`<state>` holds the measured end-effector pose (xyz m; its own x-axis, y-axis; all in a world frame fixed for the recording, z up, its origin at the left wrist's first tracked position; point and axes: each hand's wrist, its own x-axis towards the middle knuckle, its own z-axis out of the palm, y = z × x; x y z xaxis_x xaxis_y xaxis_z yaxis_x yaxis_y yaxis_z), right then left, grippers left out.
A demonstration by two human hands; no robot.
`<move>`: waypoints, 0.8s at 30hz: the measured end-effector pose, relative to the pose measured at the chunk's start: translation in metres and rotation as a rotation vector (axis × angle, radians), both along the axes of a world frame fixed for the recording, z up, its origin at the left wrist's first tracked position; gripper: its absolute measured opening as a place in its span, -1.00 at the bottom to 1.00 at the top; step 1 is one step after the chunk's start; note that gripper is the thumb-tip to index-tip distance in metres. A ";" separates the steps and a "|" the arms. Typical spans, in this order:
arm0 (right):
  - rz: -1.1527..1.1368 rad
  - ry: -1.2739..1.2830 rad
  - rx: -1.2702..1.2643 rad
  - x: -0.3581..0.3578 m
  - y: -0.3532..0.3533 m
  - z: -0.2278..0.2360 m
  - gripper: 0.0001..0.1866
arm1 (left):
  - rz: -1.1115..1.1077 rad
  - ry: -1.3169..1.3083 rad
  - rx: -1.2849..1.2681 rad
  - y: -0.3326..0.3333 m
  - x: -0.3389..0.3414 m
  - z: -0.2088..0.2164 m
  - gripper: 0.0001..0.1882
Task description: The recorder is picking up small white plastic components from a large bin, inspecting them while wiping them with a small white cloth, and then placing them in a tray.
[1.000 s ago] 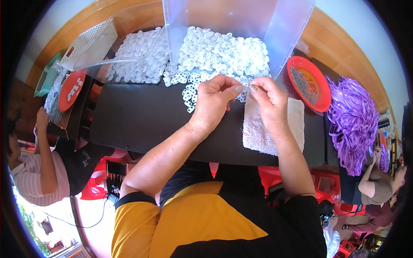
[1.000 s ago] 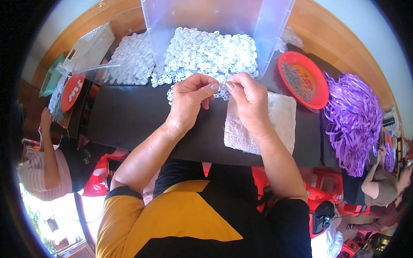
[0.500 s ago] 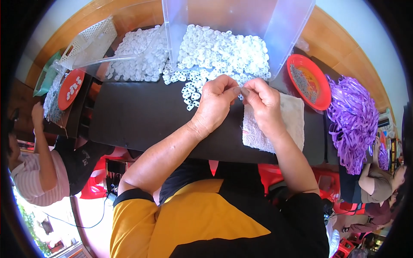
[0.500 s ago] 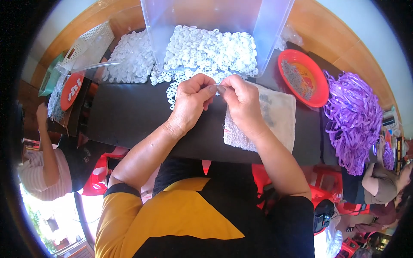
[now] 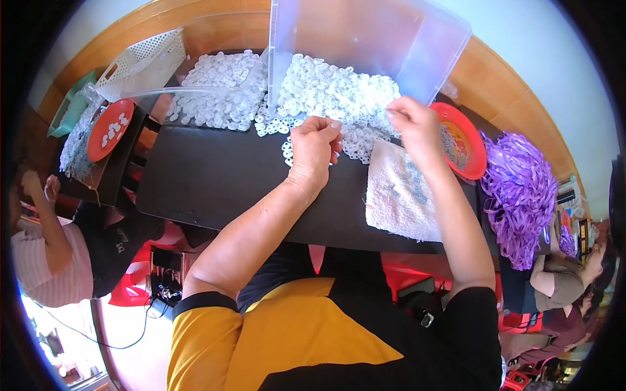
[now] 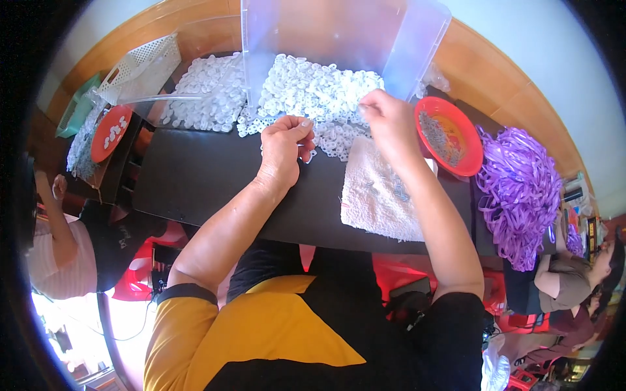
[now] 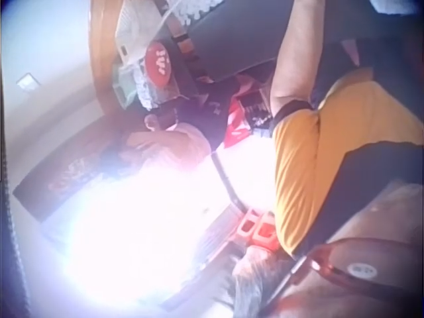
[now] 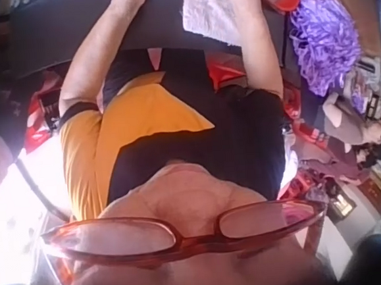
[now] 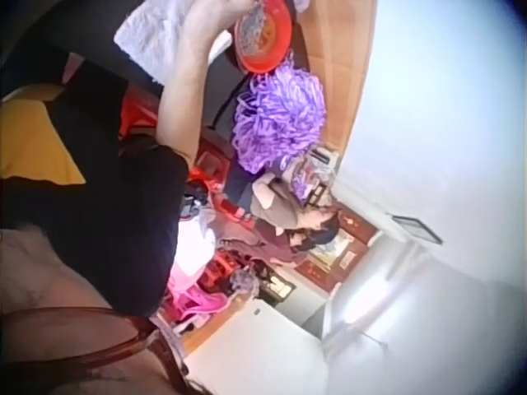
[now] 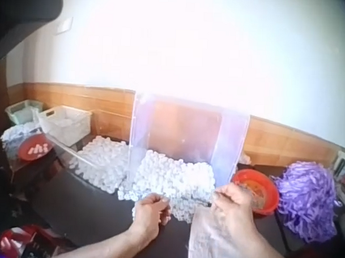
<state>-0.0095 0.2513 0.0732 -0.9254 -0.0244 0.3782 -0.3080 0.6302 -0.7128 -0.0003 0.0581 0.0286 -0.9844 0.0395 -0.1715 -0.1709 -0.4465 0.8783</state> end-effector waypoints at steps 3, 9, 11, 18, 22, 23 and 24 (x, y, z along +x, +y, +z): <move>-0.053 0.027 0.498 -0.041 -0.009 -0.019 -0.84 | 0.025 -0.008 0.012 0.000 -0.001 -0.001 -0.90; 0.021 -0.107 0.728 -0.069 -0.024 -0.024 -0.76 | 0.076 0.011 0.074 -0.004 -0.005 -0.003 -0.91; -0.051 -0.067 0.676 -0.074 -0.026 -0.026 -0.75 | 0.096 -0.004 0.106 -0.005 -0.004 0.000 -0.91; 0.008 -0.027 0.694 -0.070 -0.029 -0.023 -0.71 | 0.126 -0.016 0.125 -0.009 -0.003 0.008 -0.92; 0.128 -0.012 0.731 -0.068 -0.045 -0.027 -0.78 | 0.130 -0.020 0.134 -0.010 -0.006 0.007 -0.92; 0.088 -0.020 0.752 -0.071 -0.047 -0.029 -0.80 | 0.129 -0.019 0.134 -0.011 -0.006 0.007 -0.92; 0.047 -0.028 0.773 -0.071 -0.047 -0.030 -0.82 | 0.126 -0.018 0.131 -0.011 -0.006 0.006 -0.92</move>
<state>-0.0809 0.2047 0.0434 -0.9258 -0.3112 0.2144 -0.3349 0.9385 -0.0840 -0.0062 0.0474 0.0347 -0.9797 -0.0610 -0.1910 -0.1217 -0.5761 0.8082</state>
